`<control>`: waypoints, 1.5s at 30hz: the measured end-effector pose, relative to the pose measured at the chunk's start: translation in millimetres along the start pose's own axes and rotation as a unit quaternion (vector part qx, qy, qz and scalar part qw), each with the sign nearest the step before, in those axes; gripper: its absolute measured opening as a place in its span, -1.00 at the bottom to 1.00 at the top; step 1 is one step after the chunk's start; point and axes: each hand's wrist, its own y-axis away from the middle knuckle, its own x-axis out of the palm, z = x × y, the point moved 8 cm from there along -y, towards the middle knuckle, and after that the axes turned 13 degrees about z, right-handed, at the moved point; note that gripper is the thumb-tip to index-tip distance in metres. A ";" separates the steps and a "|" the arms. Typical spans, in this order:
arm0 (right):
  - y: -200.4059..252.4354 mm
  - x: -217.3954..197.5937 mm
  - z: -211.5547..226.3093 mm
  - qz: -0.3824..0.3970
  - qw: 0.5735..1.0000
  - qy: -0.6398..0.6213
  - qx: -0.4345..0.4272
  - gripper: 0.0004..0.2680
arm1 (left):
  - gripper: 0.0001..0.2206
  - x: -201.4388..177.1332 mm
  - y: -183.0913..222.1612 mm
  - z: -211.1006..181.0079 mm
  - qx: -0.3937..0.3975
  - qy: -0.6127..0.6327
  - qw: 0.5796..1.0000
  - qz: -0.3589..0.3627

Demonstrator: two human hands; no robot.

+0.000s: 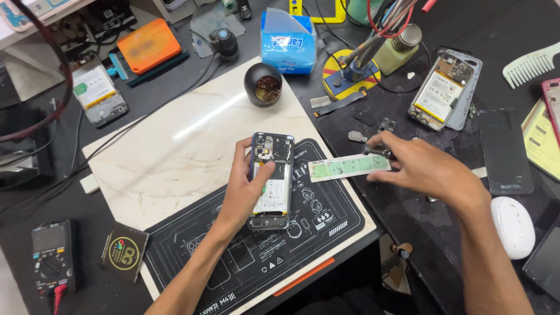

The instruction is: The person disassembles and works on a smartphone by removing components, using a screwdriver, and handling internal parts such as the battery and circuit board on a workbench.

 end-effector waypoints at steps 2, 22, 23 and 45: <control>6.2 -3.1 -4.0 -0.006 0.999 -0.014 0.037 -0.65 | -0.58 6.3 -0.9 -0.5 0.011 -0.028 1.000 0.003; 2.6 11.8 28.8 -0.089 0.985 -0.034 -0.147 -0.81 | -0.27 45.8 3.1 2.1 -0.012 0.058 0.993 0.099; 6.2 11.2 25.6 -0.096 0.987 -0.042 -0.122 -0.81 | -0.29 42.4 1.8 6.1 -0.032 0.066 0.993 0.096; -8.3 25.9 26.9 -0.012 0.998 0.052 -0.034 -0.68 | -0.36 17.9 6.6 2.2 -0.094 -0.060 0.991 -0.068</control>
